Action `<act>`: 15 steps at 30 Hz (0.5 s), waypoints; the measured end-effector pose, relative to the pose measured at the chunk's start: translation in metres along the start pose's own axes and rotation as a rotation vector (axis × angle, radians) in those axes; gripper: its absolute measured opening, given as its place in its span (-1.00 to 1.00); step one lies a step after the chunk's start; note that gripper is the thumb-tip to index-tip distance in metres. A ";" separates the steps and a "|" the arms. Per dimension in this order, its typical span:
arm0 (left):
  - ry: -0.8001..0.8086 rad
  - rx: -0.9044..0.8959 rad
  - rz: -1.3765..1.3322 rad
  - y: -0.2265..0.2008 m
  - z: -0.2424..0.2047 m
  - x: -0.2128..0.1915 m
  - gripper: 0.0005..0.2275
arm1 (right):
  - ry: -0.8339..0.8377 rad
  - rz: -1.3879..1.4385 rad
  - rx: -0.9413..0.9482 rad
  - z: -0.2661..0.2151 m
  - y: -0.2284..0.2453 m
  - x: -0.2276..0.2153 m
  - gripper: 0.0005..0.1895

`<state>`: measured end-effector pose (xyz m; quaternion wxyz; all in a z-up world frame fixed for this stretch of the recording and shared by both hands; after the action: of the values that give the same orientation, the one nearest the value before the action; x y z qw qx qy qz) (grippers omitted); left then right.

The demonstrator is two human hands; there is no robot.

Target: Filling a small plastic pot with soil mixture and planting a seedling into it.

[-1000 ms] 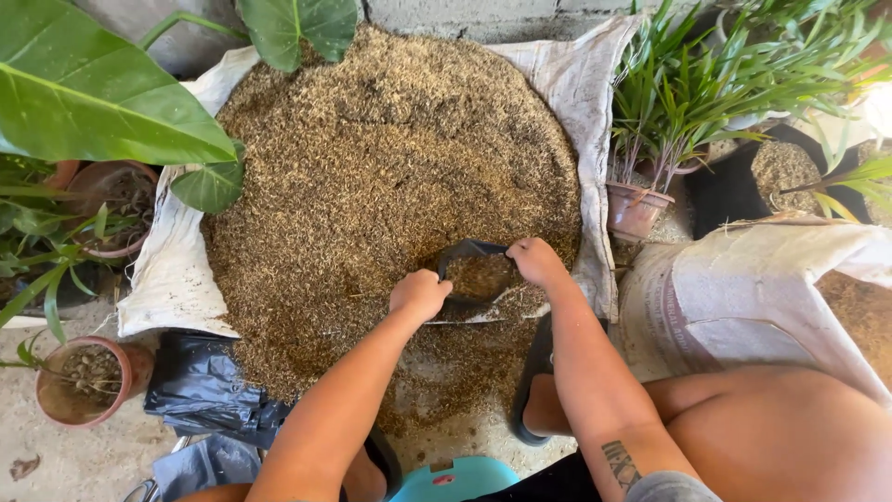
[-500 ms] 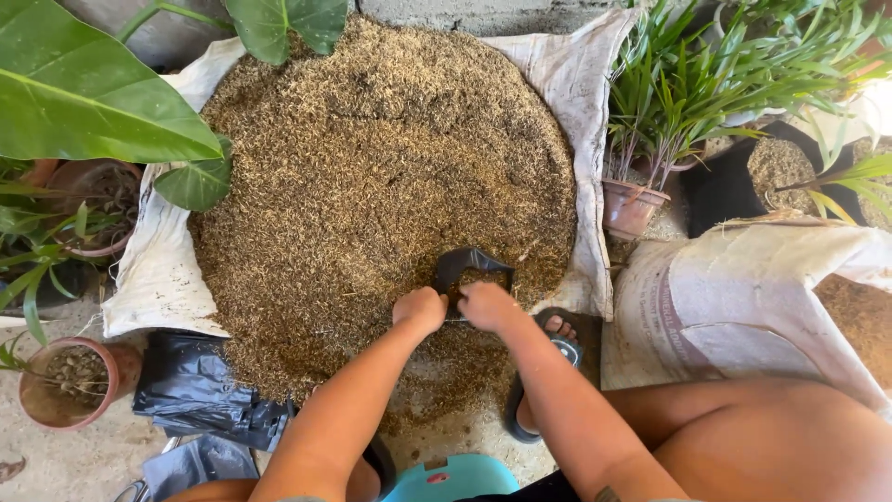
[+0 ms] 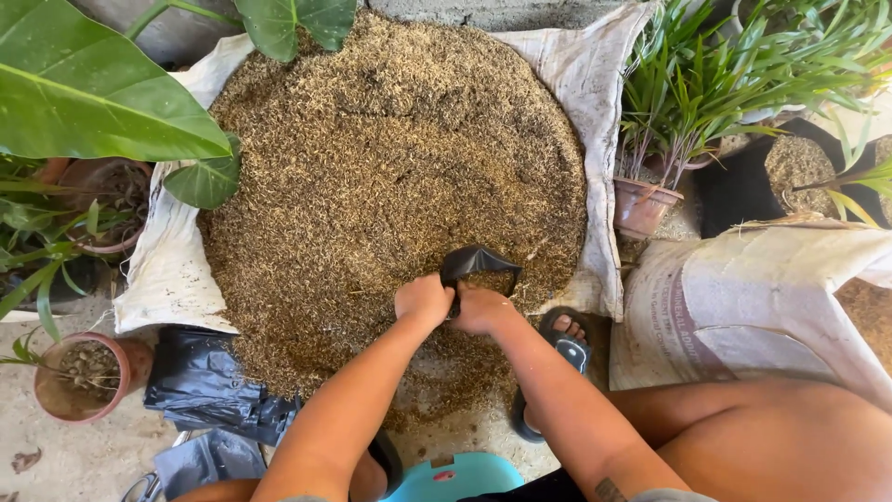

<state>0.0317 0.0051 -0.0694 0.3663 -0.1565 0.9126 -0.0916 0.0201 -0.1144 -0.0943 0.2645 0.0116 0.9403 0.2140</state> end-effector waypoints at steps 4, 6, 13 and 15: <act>-0.129 0.041 -0.026 -0.013 0.000 -0.024 -0.80 | -0.075 -0.240 0.107 -0.030 0.035 -0.023 0.00; -0.170 0.106 0.065 -0.005 0.029 -0.005 -0.77 | 0.000 -0.404 0.170 -0.031 0.043 -0.022 -0.09; -0.193 0.172 0.057 -0.012 0.025 -0.021 -0.74 | -0.018 -0.516 0.156 0.003 0.027 -0.027 -0.30; -0.234 0.170 0.026 -0.013 0.011 -0.025 -0.74 | 0.037 -0.536 0.115 0.010 0.024 -0.023 -0.16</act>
<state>0.0590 0.0015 -0.0579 0.4834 -0.1227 0.8546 -0.1448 0.0425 -0.0914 -0.0810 0.2933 -0.2266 0.9251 0.0828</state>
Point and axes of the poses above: each hand's wrist, its own z-axis towards the middle knuckle, its own x-axis out of the palm, y = z × x, the point moved 3 cm from there along z, towards the middle knuckle, and after that the axes turned 5 degrees about -x, right-handed, at the moved point
